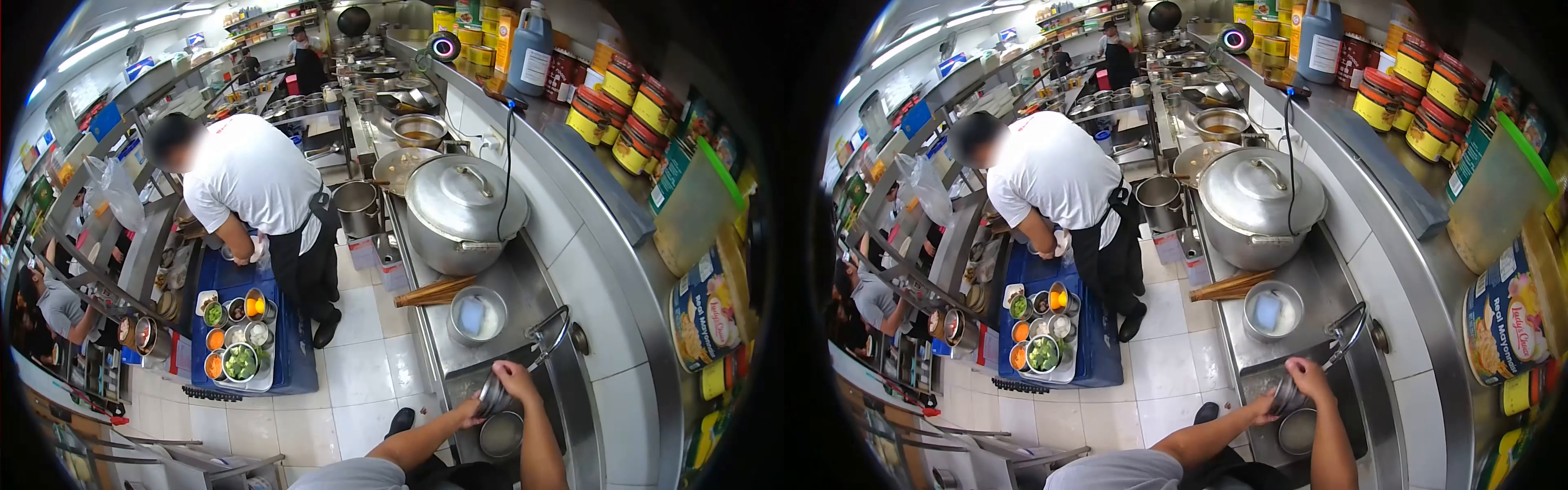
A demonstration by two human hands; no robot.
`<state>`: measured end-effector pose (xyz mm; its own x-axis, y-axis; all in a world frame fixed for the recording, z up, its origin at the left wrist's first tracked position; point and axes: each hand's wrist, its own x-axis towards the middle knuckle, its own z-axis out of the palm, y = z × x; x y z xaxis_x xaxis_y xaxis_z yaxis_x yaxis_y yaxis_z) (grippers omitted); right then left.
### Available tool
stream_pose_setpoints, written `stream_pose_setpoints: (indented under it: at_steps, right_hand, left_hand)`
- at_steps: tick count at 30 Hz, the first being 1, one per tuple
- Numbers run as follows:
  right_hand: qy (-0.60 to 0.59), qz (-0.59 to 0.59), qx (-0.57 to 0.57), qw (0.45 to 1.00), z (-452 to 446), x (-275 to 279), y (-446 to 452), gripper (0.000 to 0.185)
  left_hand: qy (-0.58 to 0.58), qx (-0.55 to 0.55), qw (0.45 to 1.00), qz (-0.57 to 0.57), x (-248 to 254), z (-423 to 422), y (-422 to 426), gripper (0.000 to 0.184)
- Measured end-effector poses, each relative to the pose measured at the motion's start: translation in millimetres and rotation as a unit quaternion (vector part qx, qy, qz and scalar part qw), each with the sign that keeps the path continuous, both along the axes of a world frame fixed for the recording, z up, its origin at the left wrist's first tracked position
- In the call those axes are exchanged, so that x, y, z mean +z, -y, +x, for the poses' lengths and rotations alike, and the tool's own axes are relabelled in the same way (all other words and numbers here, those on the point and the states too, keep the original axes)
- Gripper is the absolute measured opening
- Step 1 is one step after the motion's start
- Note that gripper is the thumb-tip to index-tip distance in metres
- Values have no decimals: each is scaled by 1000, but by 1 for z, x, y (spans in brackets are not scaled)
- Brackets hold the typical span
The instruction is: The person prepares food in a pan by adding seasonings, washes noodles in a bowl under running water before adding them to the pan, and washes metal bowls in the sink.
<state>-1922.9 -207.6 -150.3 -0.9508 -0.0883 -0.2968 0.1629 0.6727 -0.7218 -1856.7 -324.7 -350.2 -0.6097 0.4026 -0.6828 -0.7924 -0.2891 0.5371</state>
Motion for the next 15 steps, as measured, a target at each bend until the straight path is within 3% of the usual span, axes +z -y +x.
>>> stream_pose_setpoints:
  at_steps: [1, 2, 3, 4, 5, 6, 7, 9, 10, 12, 13, 15]
  right_hand:
    - [-10, -58, -44, 997, -7, -35, -17, 35]
    - [-22, -233, -128, 964, -3, -65, -31, 30]
    - [23, -297, -196, 934, 7, -76, -46, 28]
    - [60, -358, -270, 892, 18, -87, -62, 25]
    - [29, -323, -330, 887, 40, -152, -91, 21]
    - [-1, -285, -388, 877, 62, -215, -119, 19]
    - [43, -174, -424, 888, 96, -243, -119, 19]
    - [195, 13, -353, 915, 153, -270, -87, 20]
    - [244, 57, -288, 924, 170, -274, -66, 21]
    - [295, 111, -173, 933, 184, -280, -30, 22]
    - [308, 125, -131, 934, 185, -284, -15, 23]
    - [320, 146, -78, 933, 173, -286, -2, 25]
  left_hand:
    - [106, -6, 984, 145, -13, 0, -3, 35]
    - [209, -10, 936, 284, -29, 4, -5, 27]
    - [209, -8, 936, 282, -37, 11, -4, 27]
    - [214, -50, 910, 350, -46, 17, -3, 23]
    - [218, -92, 878, 417, -50, 19, -1, 21]
    - [219, -90, 878, 415, -46, 19, 0, 21]
    - [238, -95, 886, 387, -35, 23, -2, 21]
    - [264, -96, 880, 383, 25, 27, 10, 22]
    - [265, -93, 880, 382, 19, 27, 9, 22]
    - [255, -89, 908, 321, 0, 34, 2, 21]
    - [190, -134, 860, 454, -14, 34, 3, 22]
    - [177, -132, 877, 426, 17, 25, 15, 24]
